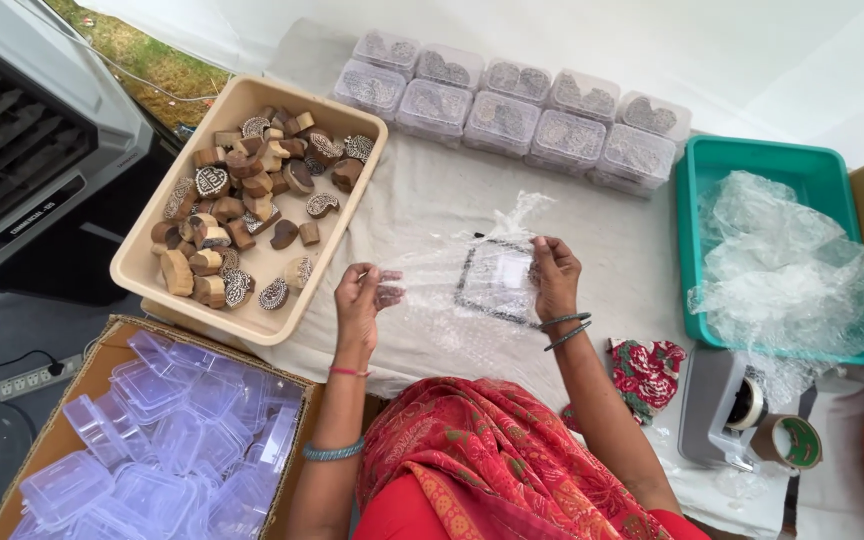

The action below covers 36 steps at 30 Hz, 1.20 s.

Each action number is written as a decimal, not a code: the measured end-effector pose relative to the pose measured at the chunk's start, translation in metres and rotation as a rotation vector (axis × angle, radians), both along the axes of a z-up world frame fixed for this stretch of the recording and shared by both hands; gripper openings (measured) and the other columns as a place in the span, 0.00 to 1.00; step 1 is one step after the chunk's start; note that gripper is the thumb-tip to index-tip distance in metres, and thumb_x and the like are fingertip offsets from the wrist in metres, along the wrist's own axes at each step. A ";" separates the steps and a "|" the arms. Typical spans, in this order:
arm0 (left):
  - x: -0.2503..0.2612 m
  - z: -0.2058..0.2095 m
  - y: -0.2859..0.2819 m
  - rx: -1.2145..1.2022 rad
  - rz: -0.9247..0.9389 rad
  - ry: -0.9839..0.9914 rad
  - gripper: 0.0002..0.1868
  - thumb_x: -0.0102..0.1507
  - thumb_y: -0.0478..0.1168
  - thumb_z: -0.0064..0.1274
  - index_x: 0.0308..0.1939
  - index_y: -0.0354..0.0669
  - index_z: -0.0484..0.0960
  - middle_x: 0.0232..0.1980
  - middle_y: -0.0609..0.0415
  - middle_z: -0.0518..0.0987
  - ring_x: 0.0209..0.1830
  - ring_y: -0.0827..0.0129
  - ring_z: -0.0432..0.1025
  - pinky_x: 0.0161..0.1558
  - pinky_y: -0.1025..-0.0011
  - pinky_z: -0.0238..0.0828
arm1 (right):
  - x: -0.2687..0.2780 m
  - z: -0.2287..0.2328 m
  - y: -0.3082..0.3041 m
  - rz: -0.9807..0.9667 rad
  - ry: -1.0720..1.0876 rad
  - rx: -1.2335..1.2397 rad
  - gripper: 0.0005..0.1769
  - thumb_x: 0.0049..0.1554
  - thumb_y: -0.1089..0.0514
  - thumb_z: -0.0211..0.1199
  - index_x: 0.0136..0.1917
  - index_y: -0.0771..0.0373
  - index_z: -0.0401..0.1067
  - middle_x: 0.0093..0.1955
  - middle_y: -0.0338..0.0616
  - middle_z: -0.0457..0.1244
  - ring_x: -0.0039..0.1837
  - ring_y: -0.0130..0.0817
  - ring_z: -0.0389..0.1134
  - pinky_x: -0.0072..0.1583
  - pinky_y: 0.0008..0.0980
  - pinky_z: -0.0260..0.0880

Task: The person wraps a small rectangular object in bubble wrap on a table. They smooth the wrap around the item, fold the edges, and press it down to secure the package.

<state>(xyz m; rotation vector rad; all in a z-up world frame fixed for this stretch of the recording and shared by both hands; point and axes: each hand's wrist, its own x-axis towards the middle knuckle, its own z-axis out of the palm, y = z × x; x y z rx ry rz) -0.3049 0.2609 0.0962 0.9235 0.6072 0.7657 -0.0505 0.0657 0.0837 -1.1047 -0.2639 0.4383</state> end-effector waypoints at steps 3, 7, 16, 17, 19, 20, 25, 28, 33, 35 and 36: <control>0.023 -0.026 0.008 -0.054 0.059 -0.001 0.06 0.70 0.39 0.53 0.47 0.42 0.76 0.35 0.48 0.83 0.27 0.71 0.78 0.29 0.74 0.78 | 0.019 0.003 -0.019 0.080 -0.031 -0.154 0.12 0.63 0.53 0.68 0.51 0.65 0.76 0.35 0.27 0.61 0.34 0.15 0.54 0.36 0.19 0.52; 0.046 -0.041 0.017 -0.021 0.057 -0.009 0.07 0.71 0.40 0.55 0.49 0.41 0.77 0.35 0.52 0.81 0.24 0.77 0.72 0.26 0.78 0.72 | 0.043 0.010 -0.046 0.361 -0.104 -0.385 0.18 0.56 0.54 0.67 0.58 0.60 0.73 0.41 0.32 0.71 0.34 0.15 0.57 0.35 0.19 0.55; 0.098 -0.126 -0.008 -0.126 -0.193 0.246 0.12 0.70 0.41 0.48 0.56 0.46 0.72 0.42 0.52 0.84 0.33 0.70 0.81 0.32 0.75 0.77 | 0.108 -0.041 -0.058 -0.097 -0.797 -0.917 0.26 0.54 0.50 0.73 0.61 0.66 0.77 0.55 0.51 0.71 0.53 0.39 0.70 0.51 0.39 0.71; 0.102 -0.147 -0.012 -0.211 -0.168 0.240 0.13 0.70 0.39 0.46 0.59 0.45 0.70 0.44 0.51 0.83 0.36 0.68 0.80 0.33 0.72 0.78 | 0.110 -0.048 -0.059 -0.260 -0.926 -0.939 0.26 0.55 0.49 0.73 0.62 0.64 0.77 0.58 0.52 0.69 0.57 0.45 0.69 0.56 0.43 0.70; 0.105 -0.172 -0.020 -0.299 -0.144 0.233 0.15 0.70 0.36 0.44 0.62 0.45 0.69 0.46 0.50 0.83 0.38 0.66 0.80 0.35 0.70 0.79 | 0.110 -0.077 -0.066 -0.424 -1.056 -0.957 0.25 0.56 0.48 0.73 0.63 0.63 0.77 0.61 0.53 0.68 0.62 0.51 0.67 0.62 0.47 0.70; 0.103 -0.178 -0.024 -0.348 -0.116 0.231 0.17 0.70 0.34 0.43 0.64 0.46 0.68 0.47 0.49 0.82 0.40 0.65 0.80 0.36 0.69 0.80 | 0.107 -0.099 -0.072 -0.415 -0.864 -0.977 0.29 0.57 0.44 0.72 0.64 0.65 0.74 0.61 0.54 0.66 0.61 0.50 0.67 0.62 0.46 0.69; 0.095 -0.189 -0.028 -0.398 -0.074 0.205 0.22 0.69 0.31 0.41 0.67 0.48 0.65 0.51 0.49 0.82 0.43 0.64 0.78 0.40 0.66 0.80 | 0.046 -0.174 -0.093 -0.230 -0.384 -1.041 0.37 0.58 0.33 0.69 0.62 0.68 0.71 0.56 0.54 0.68 0.58 0.41 0.70 0.59 0.41 0.70; 0.092 -0.192 -0.025 -0.390 -0.083 0.166 0.24 0.67 0.29 0.42 0.67 0.48 0.64 0.52 0.47 0.81 0.43 0.64 0.79 0.40 0.66 0.79 | 0.005 -0.181 -0.088 -0.160 -0.212 -1.022 0.41 0.52 0.35 0.71 0.63 0.70 0.69 0.46 0.49 0.70 0.47 0.37 0.72 0.52 0.36 0.73; 0.087 -0.180 -0.021 -0.361 -0.107 0.225 0.29 0.63 0.25 0.46 0.67 0.47 0.65 0.52 0.49 0.81 0.43 0.66 0.78 0.40 0.70 0.77 | -0.010 -0.179 -0.061 -0.072 0.136 -0.785 0.26 0.50 0.44 0.76 0.50 0.66 0.75 0.40 0.36 0.67 0.37 0.26 0.65 0.38 0.32 0.67; 0.085 -0.182 -0.018 -0.355 -0.112 0.236 0.29 0.62 0.25 0.46 0.67 0.47 0.66 0.52 0.50 0.81 0.43 0.67 0.78 0.40 0.69 0.78 | -0.012 -0.177 -0.055 -0.080 0.255 -0.695 0.21 0.50 0.46 0.76 0.47 0.63 0.75 0.37 0.34 0.65 0.36 0.24 0.62 0.36 0.29 0.63; 0.083 -0.183 -0.016 -0.351 -0.115 0.248 0.29 0.62 0.25 0.46 0.66 0.46 0.66 0.52 0.50 0.81 0.44 0.67 0.78 0.40 0.69 0.78 | -0.013 -0.176 -0.051 -0.085 0.372 -0.604 0.16 0.50 0.48 0.76 0.43 0.59 0.75 0.35 0.32 0.63 0.35 0.22 0.60 0.34 0.26 0.59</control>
